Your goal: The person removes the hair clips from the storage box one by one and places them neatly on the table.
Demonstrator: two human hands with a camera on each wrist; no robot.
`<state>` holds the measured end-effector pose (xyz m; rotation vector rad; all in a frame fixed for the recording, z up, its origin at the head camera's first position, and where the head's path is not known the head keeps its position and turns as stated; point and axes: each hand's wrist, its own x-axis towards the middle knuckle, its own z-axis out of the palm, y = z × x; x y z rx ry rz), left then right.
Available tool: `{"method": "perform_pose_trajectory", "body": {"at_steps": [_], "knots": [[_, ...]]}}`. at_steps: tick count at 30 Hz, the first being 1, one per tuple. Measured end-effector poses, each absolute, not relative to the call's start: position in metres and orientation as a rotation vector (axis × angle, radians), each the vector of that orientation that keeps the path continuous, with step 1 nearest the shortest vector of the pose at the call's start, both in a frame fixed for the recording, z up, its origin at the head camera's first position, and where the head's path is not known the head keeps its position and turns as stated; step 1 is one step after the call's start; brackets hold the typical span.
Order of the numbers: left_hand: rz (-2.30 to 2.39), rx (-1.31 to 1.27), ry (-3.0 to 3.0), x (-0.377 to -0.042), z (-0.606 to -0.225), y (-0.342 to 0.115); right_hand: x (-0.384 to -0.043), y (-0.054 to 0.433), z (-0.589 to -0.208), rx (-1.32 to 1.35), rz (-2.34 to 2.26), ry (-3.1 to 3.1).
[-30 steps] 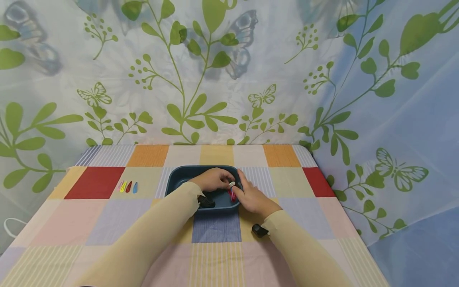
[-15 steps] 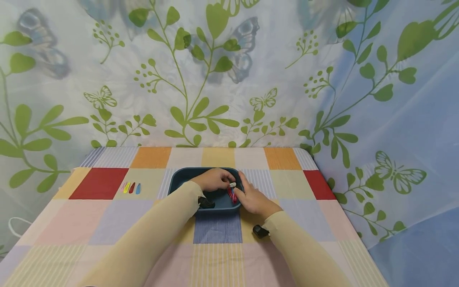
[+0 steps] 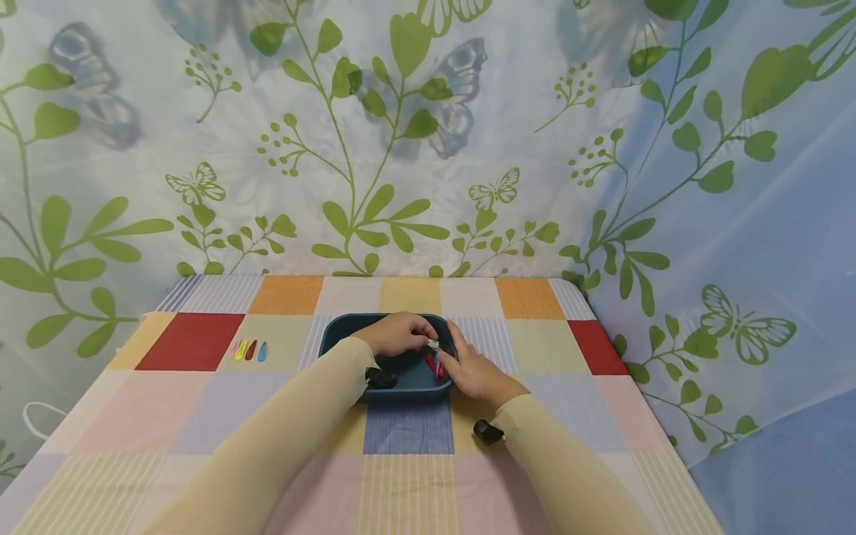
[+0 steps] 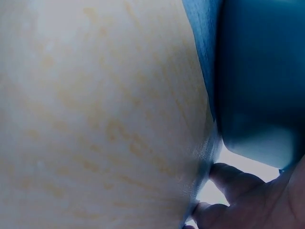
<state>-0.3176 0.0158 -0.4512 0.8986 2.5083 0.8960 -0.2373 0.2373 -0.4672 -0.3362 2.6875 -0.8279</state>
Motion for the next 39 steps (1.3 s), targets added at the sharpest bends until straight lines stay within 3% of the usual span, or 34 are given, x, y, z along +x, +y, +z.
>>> {"method": "perform_pose_trajectory", "body": {"at_steps": [19,39], "knots": [[1.013,0.967,2.543,-0.300,-0.405,-0.025,-0.236,0.236,-0.464,-0.321,-0.821,2.692],[1.167,0.944,2.632,-0.291,-0.386,-0.075,-0.235,0.235,-0.462,-0.324,-0.812,2.697]]}}
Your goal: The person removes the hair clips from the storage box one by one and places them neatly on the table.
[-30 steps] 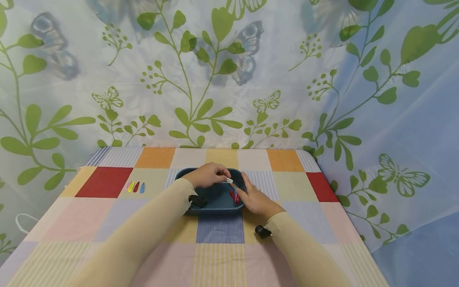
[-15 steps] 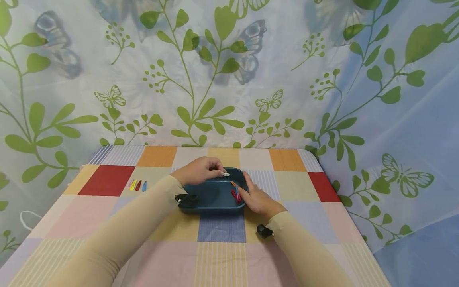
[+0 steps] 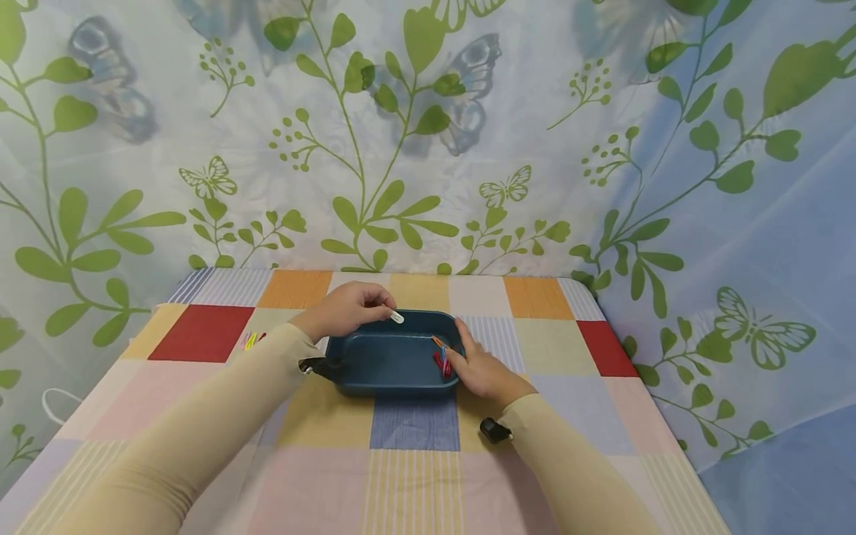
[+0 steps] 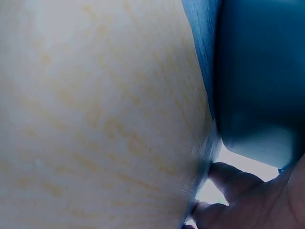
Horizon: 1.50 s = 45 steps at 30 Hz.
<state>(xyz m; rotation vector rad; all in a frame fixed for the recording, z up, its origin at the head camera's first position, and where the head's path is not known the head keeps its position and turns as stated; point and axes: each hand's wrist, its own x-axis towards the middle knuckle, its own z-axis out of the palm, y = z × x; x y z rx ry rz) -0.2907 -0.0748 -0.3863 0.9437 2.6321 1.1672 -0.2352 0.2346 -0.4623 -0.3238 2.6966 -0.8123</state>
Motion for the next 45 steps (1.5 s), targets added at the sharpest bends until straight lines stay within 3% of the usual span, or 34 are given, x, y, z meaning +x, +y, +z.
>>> {"method": "perform_pose_trajectory", "body": {"at_steps": [14,28,45], "knots": [[1.184,0.896,2.659,-0.288,-0.385,-0.134,-0.237,0.233,-0.464,-0.333,-0.814,2.682],[1.320,0.539,2.678,-0.281,-0.406,-0.202,-0.239,0.234,-0.462,-0.334,-0.819,2.665],[1.366,0.415,2.599,-0.275,-0.429,-0.230,-0.240,0.234,-0.464,-0.314,-0.829,2.649]]}}
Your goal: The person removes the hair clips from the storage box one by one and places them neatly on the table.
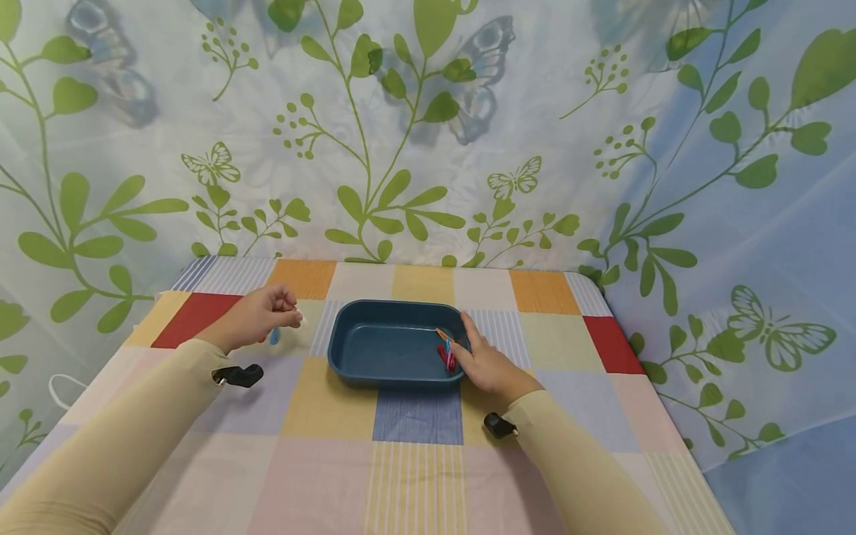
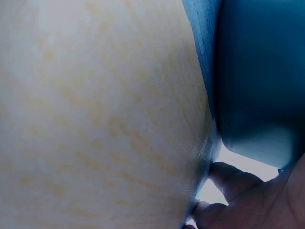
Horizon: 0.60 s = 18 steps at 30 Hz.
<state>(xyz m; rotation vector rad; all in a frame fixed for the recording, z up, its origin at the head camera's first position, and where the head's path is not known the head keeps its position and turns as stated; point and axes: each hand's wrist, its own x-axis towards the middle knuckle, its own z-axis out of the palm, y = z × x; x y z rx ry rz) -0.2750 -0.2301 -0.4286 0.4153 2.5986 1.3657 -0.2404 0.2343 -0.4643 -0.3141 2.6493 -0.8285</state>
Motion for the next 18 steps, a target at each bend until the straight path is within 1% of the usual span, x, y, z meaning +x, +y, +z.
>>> {"method": "perform_pose_trajectory", "body": {"at_steps": [18], "knots": [[1.293,0.386,2.688,-0.275,-0.446,-0.242,-0.240,0.235,-0.463,-0.309,-0.856,2.634]]}}
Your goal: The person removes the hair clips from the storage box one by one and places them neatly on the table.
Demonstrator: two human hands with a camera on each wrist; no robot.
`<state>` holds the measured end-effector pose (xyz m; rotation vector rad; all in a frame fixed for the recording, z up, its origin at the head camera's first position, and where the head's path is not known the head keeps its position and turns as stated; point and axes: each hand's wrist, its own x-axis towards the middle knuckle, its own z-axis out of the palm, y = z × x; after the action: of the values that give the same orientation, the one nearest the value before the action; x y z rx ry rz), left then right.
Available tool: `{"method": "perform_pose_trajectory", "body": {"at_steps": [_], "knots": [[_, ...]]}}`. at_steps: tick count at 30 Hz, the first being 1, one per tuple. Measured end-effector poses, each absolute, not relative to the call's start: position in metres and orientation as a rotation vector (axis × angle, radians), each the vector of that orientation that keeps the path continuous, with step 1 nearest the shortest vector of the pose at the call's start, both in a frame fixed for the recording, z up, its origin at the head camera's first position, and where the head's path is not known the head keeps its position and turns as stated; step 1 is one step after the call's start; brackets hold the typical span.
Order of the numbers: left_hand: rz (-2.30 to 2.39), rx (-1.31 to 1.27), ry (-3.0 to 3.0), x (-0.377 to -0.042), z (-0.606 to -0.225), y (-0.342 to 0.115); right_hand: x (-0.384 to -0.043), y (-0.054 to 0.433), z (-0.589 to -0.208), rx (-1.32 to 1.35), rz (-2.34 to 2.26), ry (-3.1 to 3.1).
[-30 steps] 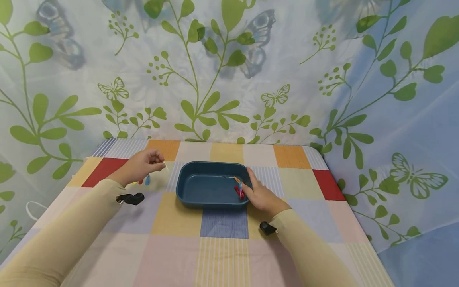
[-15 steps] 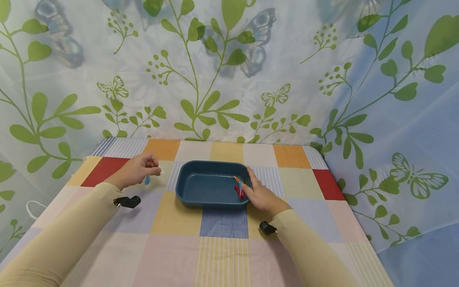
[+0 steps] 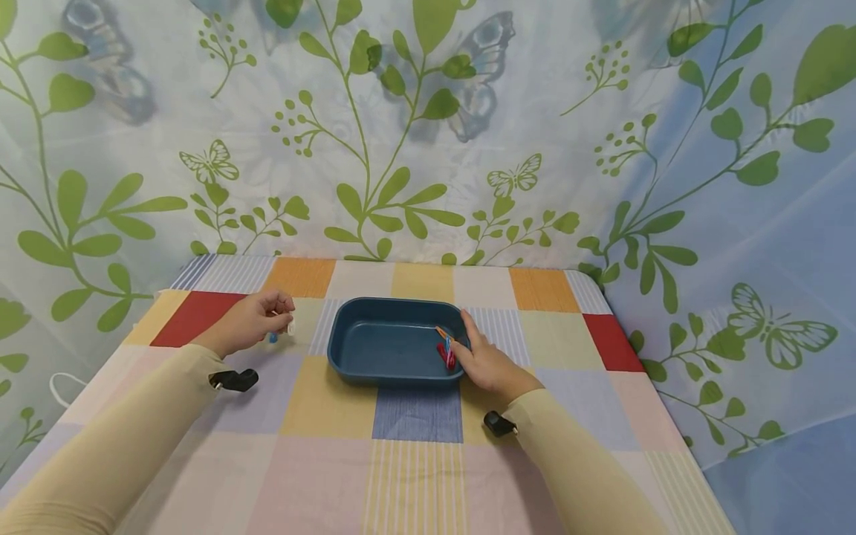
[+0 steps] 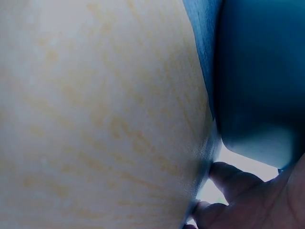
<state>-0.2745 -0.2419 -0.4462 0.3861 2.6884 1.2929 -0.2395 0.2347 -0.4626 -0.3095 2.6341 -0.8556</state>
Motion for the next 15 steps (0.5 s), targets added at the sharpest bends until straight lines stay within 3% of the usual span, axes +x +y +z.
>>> {"method": "perform_pose_trajectory", "body": {"at_steps": [15], "knots": [[1.201,0.336,2.691,-0.279,-0.459,-0.246,-0.241,0.235,-0.464,-0.333,-0.826,2.663]]}}
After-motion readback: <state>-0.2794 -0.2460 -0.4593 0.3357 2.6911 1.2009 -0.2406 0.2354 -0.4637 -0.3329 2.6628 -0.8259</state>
